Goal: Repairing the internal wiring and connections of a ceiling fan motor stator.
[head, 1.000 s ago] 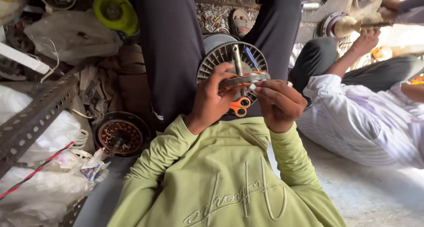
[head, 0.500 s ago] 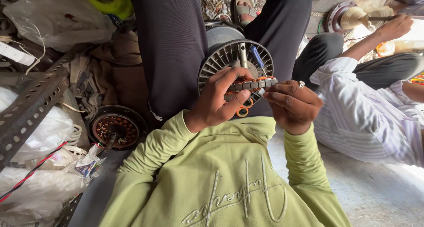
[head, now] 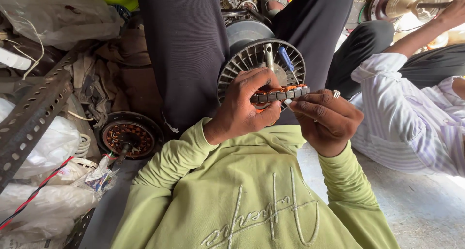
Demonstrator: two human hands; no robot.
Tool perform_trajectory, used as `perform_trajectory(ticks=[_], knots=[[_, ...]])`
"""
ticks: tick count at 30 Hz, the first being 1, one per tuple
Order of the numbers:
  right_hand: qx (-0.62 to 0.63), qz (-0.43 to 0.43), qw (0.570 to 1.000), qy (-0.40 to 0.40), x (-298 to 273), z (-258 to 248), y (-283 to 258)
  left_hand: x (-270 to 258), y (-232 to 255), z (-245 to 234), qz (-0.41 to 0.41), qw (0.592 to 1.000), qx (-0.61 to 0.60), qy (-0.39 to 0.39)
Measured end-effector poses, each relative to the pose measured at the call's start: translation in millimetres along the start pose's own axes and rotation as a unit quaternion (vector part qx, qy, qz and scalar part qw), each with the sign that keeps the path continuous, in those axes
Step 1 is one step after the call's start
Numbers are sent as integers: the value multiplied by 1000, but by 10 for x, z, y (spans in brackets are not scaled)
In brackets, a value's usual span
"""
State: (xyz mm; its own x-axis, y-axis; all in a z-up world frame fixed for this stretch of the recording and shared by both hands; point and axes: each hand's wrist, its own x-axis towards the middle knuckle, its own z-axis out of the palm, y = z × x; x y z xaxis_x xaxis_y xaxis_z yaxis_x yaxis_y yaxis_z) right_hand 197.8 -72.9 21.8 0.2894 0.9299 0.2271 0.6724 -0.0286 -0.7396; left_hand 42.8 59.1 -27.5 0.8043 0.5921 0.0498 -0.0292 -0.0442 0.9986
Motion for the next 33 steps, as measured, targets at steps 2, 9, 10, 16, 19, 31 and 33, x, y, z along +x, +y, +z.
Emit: perform_trajectory(ticks=[2,9,10,16,19,31,33], knots=[[-5,6,1000,0,7,14,-50,-5,-13,3,4,1000,4,-2],[-15,23,999,21,19,95,-114,-8,10,-6,3,1000,-8,9],[-14,22,999,21,13,104,-125,-11,7,-4,3,1000,-7,10],[-26,15,999,29,-27,144,-162,-51,-9,28,3,1000,4,17],[-53,3,998,26,-15,142,-210,-86,-35,53,20,999,32,21],[52,38,998,-8,-32,-3,-9,-89,14,55,55,995,71,38],[197,93,975,51,-183,124,93,-111,23,77,59,994,89,32]])
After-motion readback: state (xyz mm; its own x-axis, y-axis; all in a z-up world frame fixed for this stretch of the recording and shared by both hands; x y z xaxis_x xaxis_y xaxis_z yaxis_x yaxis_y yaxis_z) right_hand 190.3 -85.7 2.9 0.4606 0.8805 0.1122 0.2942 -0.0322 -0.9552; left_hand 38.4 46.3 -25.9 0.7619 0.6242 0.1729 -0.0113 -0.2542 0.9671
